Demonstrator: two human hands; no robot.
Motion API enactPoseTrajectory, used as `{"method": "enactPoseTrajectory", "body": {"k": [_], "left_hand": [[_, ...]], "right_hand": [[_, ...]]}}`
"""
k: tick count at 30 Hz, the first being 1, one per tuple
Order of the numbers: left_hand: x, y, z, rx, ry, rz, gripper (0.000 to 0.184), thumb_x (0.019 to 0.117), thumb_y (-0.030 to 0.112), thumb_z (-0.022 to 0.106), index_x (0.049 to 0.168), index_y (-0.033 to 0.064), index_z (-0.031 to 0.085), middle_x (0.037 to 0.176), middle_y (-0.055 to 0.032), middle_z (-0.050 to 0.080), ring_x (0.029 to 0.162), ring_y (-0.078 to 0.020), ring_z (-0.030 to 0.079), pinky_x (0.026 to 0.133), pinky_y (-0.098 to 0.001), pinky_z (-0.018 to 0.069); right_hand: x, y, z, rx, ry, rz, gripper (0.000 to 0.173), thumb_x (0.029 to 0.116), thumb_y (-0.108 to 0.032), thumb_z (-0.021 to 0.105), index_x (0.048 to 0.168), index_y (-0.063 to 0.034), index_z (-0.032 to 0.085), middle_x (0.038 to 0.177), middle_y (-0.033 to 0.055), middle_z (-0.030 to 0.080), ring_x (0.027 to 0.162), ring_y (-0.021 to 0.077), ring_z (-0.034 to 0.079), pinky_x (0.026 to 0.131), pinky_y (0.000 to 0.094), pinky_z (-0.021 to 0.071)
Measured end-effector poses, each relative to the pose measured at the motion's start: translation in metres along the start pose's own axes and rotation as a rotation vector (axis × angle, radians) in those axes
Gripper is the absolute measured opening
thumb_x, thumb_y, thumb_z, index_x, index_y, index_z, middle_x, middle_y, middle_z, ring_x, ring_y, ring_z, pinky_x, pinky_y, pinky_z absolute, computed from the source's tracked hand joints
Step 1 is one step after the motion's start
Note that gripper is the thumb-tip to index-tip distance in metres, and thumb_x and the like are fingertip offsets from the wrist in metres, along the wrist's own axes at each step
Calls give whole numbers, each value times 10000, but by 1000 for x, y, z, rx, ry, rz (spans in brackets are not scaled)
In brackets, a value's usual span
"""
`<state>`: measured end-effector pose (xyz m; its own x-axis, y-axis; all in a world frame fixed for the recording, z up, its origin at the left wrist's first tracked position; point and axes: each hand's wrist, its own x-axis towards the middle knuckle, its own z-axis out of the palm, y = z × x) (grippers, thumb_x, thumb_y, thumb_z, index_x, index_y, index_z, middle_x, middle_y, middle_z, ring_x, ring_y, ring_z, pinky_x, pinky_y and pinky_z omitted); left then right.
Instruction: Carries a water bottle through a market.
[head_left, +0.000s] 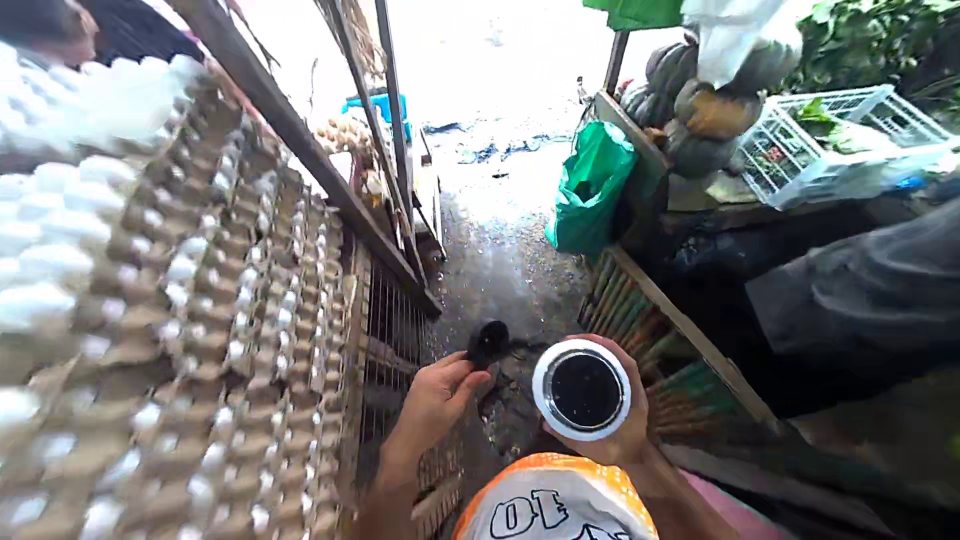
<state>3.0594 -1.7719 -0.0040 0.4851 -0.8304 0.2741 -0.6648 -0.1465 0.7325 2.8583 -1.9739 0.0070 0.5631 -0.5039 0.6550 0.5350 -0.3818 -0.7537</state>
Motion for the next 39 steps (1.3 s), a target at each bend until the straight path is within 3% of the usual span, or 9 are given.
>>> {"method": "enactPoseTrajectory", "body": {"k": [4, 7, 10, 15, 19, 26, 29, 32, 39], "left_hand": [[156, -76, -2, -47, 69, -4, 411, 1097, 383, 445, 975, 84, 699, 908, -19, 704, 836, -107, 683, 778, -333, 606], [267, -136, 5, -114, 128, -103, 464, 1104, 436, 390, 991, 84, 670, 867, -12, 692, 799, -120, 694, 748, -355, 627], [378, -173, 2, -112, 221, -164, 405, 1095, 403, 454, 979, 95, 691, 976, -17, 714, 866, -130, 718, 808, -370, 647], [519, -207, -28, 92, 407, -176, 258, 1022, 330, 643, 988, 100, 755, 1235, -61, 722, 1105, -138, 709, 932, -334, 623], [634, -267, -61, 289, 332, -32, 227, 1008, 284, 673, 1046, 71, 738, 1332, -123, 675, 1161, -189, 697, 939, -345, 621], [884, -417, -135, 527, -4, 379, 184, 1053, 191, 586, 1043, 35, 683, 1347, -163, 655, 1107, -243, 715, 860, -348, 621], [1006, -449, -151, 557, -100, 476, 157, 1031, 94, 549, 985, 24, 681, 1316, -180, 659, 987, -273, 732, 736, -375, 625], [1118, -466, -156, 528, -178, 513, 162, 1005, 24, 522, 994, 14, 683, 1281, -174, 659, 942, -275, 721, 736, -386, 620], [1329, -571, -131, 388, -102, 616, 371, 1069, 354, 536, 893, 64, 686, 1098, -147, 685, 867, -256, 693, 705, -366, 596]], "right_hand": [[93, 147, -24, -151, 20, 125, 1092, 604, -364, 991, 1478, -1, 446, 1416, 118, 604, 1313, 202, 590, 1140, 394, 511], [180, 258, -37, -182, -2, 274, 1091, 580, -418, 984, 1435, 29, 475, 1362, 100, 639, 1267, 139, 614, 1111, 345, 525], [289, 346, -46, -173, -159, 323, 1068, 579, -362, 1004, 1441, 9, 494, 1362, 108, 644, 1263, 157, 622, 1106, 374, 537], [458, 451, -23, -168, -435, 321, 1007, 593, -413, 978, 1423, -48, 538, 1322, 76, 669, 1218, 157, 651, 1050, 400, 582], [553, 551, 7, -173, -511, 390, 1021, 589, -398, 983, 1438, -63, 526, 1320, 67, 670, 1210, 137, 654, 1042, 391, 585], [708, 728, 46, -292, -304, 439, 1064, 588, -452, 967, 1426, 14, 506, 1283, 97, 680, 1179, 116, 660, 1027, 352, 580], [790, 782, 54, -333, -132, 482, 1099, 567, -495, 959, 1411, 39, 501, 1259, 102, 681, 1154, 116, 663, 1010, 342, 578], [859, 830, 54, -358, 5, 531, 1129, 554, -508, 963, 1416, 44, 487, 1255, 104, 680, 1143, 129, 669, 1000, 344, 584], [998, 988, 36, -345, 110, 512, 1077, 554, -434, 972, 1390, 48, 493, 1223, 108, 679, 1114, 140, 675, 973, 335, 592]]}}
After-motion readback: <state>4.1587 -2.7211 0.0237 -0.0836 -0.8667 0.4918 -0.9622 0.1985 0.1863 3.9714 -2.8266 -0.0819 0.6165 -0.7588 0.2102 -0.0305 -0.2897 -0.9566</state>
